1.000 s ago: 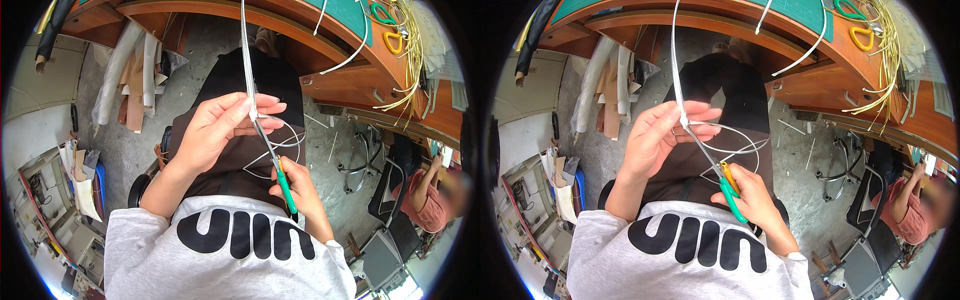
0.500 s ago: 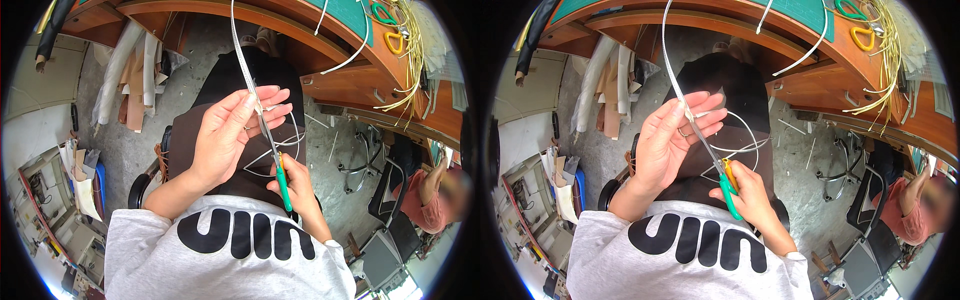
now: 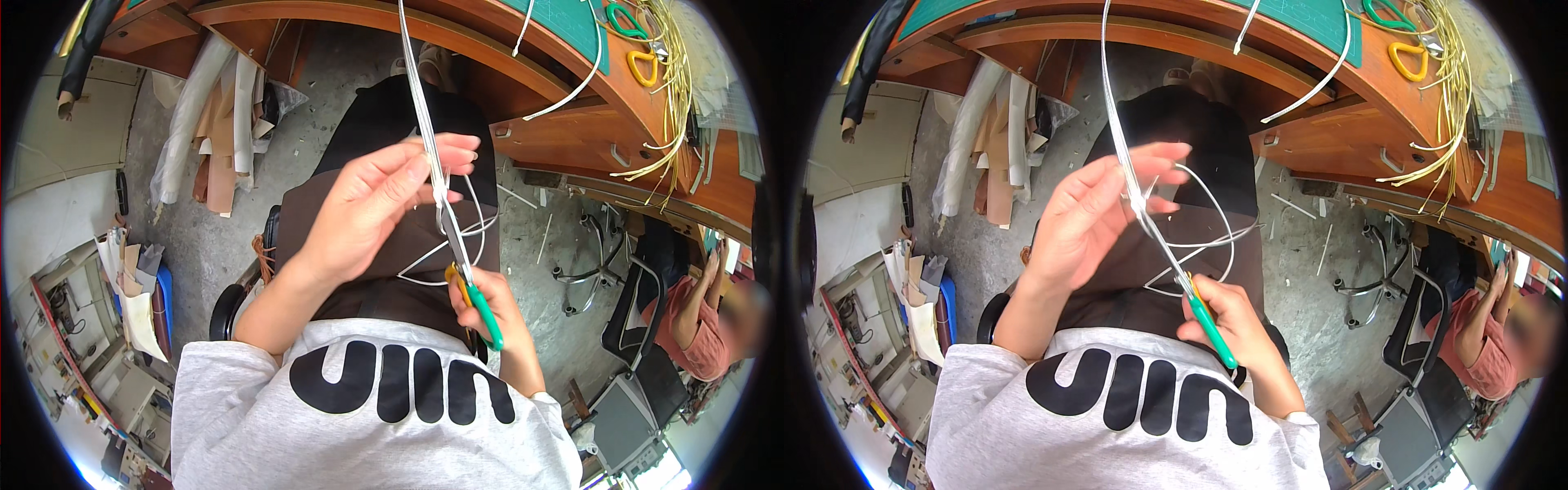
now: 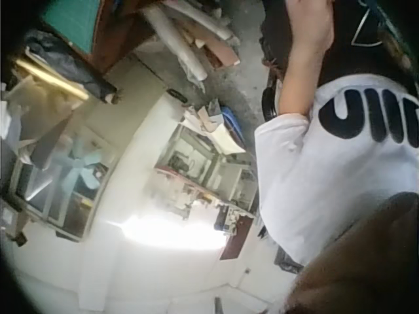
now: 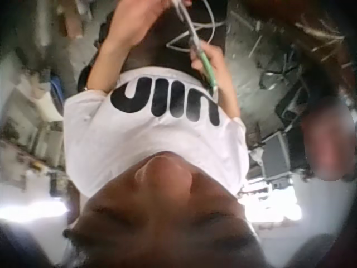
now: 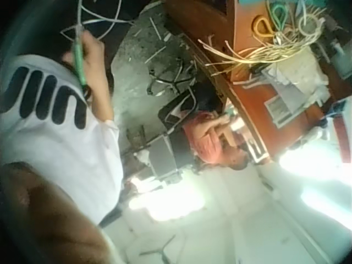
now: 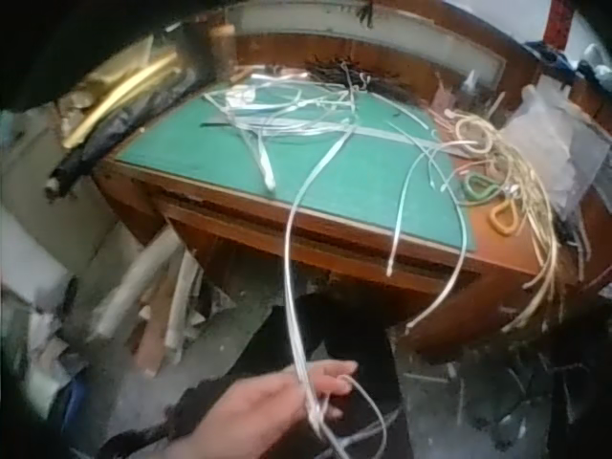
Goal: Cutting and preparing thin white and metallic strips for shoe construction.
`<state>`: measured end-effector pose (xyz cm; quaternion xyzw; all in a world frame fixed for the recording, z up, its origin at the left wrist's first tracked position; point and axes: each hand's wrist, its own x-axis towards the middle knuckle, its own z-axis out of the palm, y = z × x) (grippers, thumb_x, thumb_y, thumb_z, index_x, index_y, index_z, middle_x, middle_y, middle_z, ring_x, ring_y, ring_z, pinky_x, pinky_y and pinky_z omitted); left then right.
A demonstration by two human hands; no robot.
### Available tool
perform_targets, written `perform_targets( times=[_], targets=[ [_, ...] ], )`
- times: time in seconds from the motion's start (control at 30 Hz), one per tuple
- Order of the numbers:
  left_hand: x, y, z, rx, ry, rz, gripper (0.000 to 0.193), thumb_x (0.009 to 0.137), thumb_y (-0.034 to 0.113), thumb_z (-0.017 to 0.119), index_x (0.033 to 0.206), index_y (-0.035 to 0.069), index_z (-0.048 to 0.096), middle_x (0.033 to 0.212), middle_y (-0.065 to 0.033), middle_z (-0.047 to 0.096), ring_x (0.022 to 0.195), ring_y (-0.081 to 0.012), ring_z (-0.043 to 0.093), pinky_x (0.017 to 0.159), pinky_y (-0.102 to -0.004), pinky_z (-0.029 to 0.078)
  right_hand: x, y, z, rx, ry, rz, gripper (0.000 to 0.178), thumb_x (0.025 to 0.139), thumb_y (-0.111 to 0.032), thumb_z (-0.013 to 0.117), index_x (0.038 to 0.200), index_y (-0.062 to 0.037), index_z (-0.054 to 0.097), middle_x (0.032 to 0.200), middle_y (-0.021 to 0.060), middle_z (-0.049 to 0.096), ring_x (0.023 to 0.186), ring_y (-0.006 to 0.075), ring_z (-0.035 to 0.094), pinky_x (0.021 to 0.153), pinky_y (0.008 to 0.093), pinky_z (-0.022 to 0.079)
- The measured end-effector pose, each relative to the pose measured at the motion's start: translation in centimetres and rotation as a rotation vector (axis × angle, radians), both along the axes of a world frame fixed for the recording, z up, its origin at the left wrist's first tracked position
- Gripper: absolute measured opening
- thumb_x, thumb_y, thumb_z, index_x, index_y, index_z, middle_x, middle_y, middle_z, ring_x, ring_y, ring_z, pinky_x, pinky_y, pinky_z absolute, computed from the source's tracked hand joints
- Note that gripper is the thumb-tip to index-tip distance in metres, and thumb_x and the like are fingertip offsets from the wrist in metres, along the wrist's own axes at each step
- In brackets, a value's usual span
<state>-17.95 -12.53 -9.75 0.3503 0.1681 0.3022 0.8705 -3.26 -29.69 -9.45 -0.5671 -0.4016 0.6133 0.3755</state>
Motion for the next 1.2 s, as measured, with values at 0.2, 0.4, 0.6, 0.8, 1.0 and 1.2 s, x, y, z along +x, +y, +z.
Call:
perform_targets(
  times=[0.2, 0.4, 0.6, 0.8, 1.0, 1.2],
  targets=[
    [-0.4, 0.9, -1.3, 0.172, -0.114, -0.067, 0.028, 0.089, 0.028, 0.059, 0.092, 0.001, 0.063, 0.101, -0.0124, 0.054, 0.086, -0.0150, 0.050, 0.076, -0.0281, 0.040, 0.4, -0.5, 0.3, -0.103, 0.255, 0.040, 0.056, 0.073, -0.055, 0.068, 0.073, -0.0042, 0.044, 0.061, -0.0010, 0.041, 0.056, 0.0096, 0.036, 0.049, 0.0257, 0.031],
    [-0.3, 1.3, -2.3, 0.111, -0.269, -0.126, 0.019, 0.083, 0.021, 0.066, 0.085, 0.002, 0.062, 0.086, -0.0108, 0.058, 0.084, -0.0199, 0.056, 0.076, -0.0313, 0.045, 0.4, -0.5, 0.6, -0.132, 0.295, 0.057, 0.058, 0.072, -0.058, 0.067, 0.075, -0.0038, 0.045, 0.062, -0.0011, 0.042, 0.057, 0.0090, 0.036, 0.050, 0.0251, 0.031],
    [-0.8, 2.1, -2.3, 0.163, -0.292, -0.189, 0.015, 0.078, 0.005, 0.068, 0.091, -0.002, 0.065, 0.090, -0.0138, 0.062, 0.086, -0.0224, 0.062, 0.078, -0.0326, 0.050, 0.4, -0.5, 0.7, -0.125, 0.363, 0.068, 0.059, 0.072, -0.059, 0.066, 0.077, -0.0031, 0.047, 0.064, -0.0019, 0.042, 0.058, 0.0083, 0.036, 0.050, 0.0238, 0.030],
    [-0.9, 2.1, -1.9, 0.223, -0.225, -0.171, 0.015, 0.075, -0.003, 0.068, 0.089, -0.004, 0.066, 0.088, -0.0155, 0.064, 0.084, -0.0230, 0.064, 0.075, -0.0315, 0.052, 0.7, -0.4, 0.8, -0.135, 0.438, 0.107, 0.062, 0.074, -0.062, 0.062, 0.080, -0.0024, 0.047, 0.065, -0.0019, 0.042, 0.059, 0.0087, 0.036, 0.052, 0.0238, 0.031],
    [-0.7, 2.1, -2.0, 0.283, -0.209, -0.109, 0.016, 0.073, -0.005, 0.069, 0.088, -0.004, 0.066, 0.088, -0.0158, 0.064, 0.083, -0.0228, 0.064, 0.074, -0.0306, 0.053, 0.3, -0.3, 0.9, -0.086, 0.310, 0.110, 0.062, 0.075, -0.063, 0.060, 0.078, -0.0025, 0.046, 0.066, 0.0011, 0.043, 0.059, 0.0131, 0.041, 0.054, 0.0265, 0.034],
    [-0.8, 1.9, -2.0, 0.286, -0.175, -0.144, 0.015, 0.072, -0.006, 0.068, 0.088, -0.004, 0.066, 0.088, -0.0157, 0.064, 0.081, -0.0227, 0.064, 0.073, -0.0304, 0.054, 0.1, 0.2, 0.8, -0.022, 0.142, 0.105, 0.054, 0.074, -0.052, 0.067, 0.076, -0.0027, 0.046, 0.066, 0.0047, 0.043, 0.058, 0.0176, 0.043, 0.053, 0.0292, 0.035]
  ],
)
